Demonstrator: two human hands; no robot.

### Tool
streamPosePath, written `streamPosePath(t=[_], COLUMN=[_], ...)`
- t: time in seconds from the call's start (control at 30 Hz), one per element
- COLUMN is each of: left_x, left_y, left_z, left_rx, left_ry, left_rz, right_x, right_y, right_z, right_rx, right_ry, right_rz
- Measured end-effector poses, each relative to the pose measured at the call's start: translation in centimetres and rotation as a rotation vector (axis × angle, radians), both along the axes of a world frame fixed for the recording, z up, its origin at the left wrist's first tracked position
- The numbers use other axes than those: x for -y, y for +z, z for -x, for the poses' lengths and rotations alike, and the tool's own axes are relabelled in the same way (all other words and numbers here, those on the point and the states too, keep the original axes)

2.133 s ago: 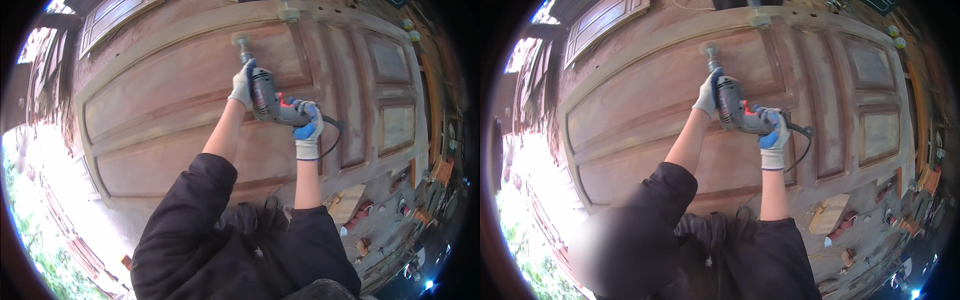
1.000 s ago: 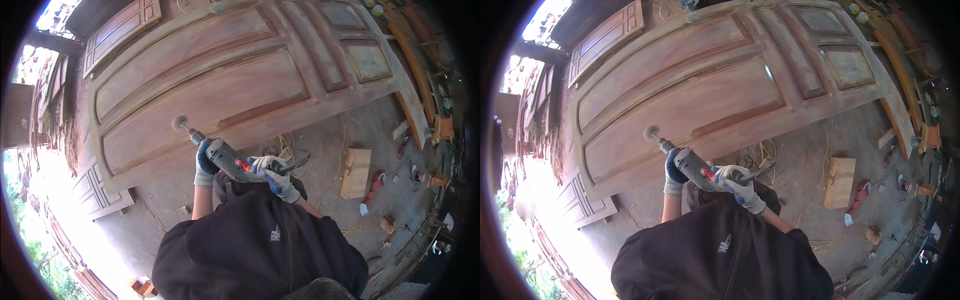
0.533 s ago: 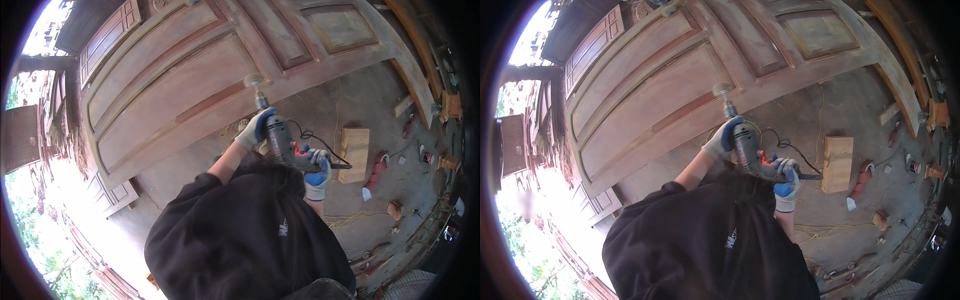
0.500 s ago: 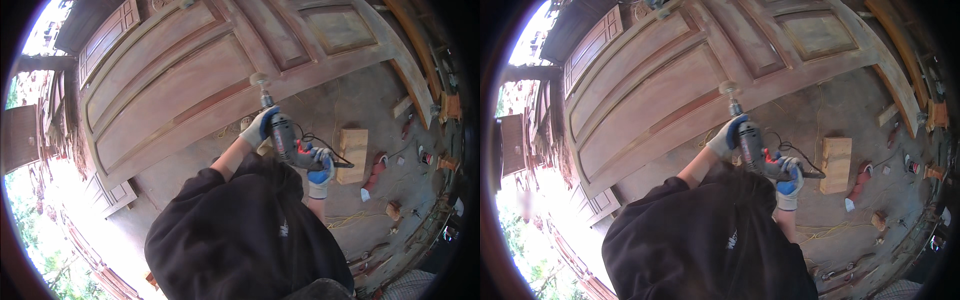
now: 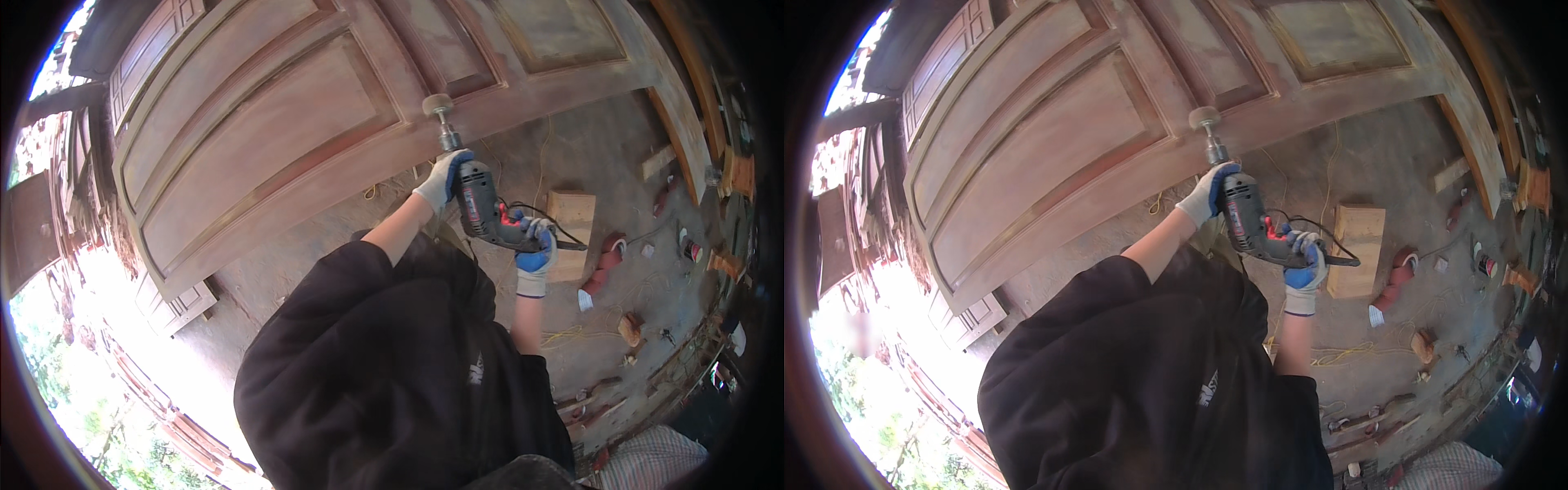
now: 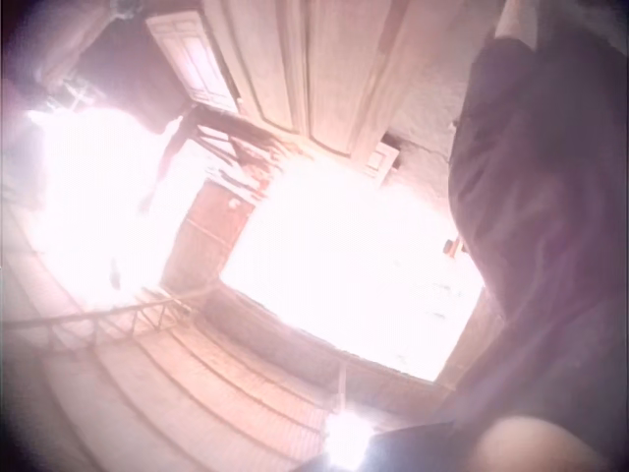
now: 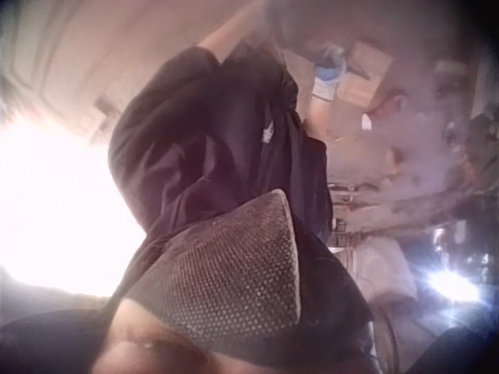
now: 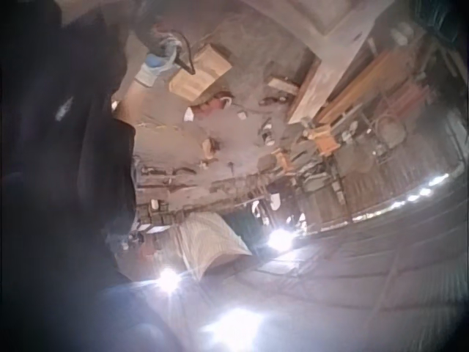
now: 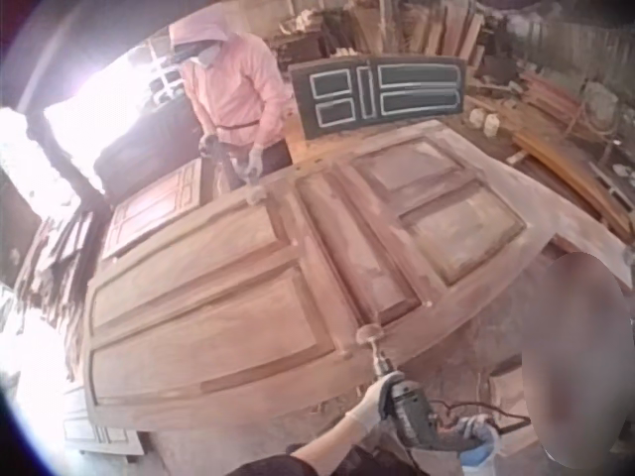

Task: The person uses a handheld electric sander to smooth the surface of a large wooden door lying on the floor. They move the sander across panels and edges while another person works nearby on a similar door.

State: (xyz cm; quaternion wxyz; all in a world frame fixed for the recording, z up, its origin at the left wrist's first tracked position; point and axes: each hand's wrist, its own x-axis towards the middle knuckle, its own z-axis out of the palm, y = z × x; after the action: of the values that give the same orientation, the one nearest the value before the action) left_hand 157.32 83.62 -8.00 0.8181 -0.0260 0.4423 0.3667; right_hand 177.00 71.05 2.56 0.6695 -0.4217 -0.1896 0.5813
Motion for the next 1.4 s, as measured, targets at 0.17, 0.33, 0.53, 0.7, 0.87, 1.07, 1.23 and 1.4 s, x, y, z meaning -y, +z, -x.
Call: streamPosePath(t=[0.17, 0.33, 0.53, 0.7, 0.87, 1.07, 1.23, 1.4], left_x=[-3.2, -8.5, -6.5, -5.0, -10.2, -11.6, -9.5, -5.3], left_y=[0.7, 1.0, 1.7, 3.2, 4.0, 3.9, 2.7, 2.1], left_z=[-4.3, -10.8, -7.3, -4.8, -10.8, -14.6, -16.3, -15.1], left_rx=[0.011, -0.074, -0.203, -0.448, -0.300, -0.295, -0.432, -0.201], left_ry=[-0.045, -0.145, -0.051, -0.006, 0.016, 0.338, 0.407, 0.615], left_rz=[-0.032, -0.244, -0.149, -0.163, 0.034, -0.028, -0.035, 0.086], right_x=[-2.1, -6.2, -10.2, -11.6, -14.4, -17.5, -17.0, -17.8], right_y=[0.2, 1.7, 1.7, 0.5, 1.6, 0.6, -1.8, -3.2], right_z=[-3.5, -8.7, -9.2, -9.1, -13.3, -17.0, -19.2, -19.6], right_rx=[-0.042, 0.029, -0.014, -0.133, -0.136, -0.124, -0.236, -0.233], right_ry=[-0.016, -0.122, 0.116, 0.258, 0.104, 0.243, 0.303, 0.550], right_rz=[-0.062, 0.040, 0.092, 0.138, 0.203, 0.155, 0.097, 0.118])
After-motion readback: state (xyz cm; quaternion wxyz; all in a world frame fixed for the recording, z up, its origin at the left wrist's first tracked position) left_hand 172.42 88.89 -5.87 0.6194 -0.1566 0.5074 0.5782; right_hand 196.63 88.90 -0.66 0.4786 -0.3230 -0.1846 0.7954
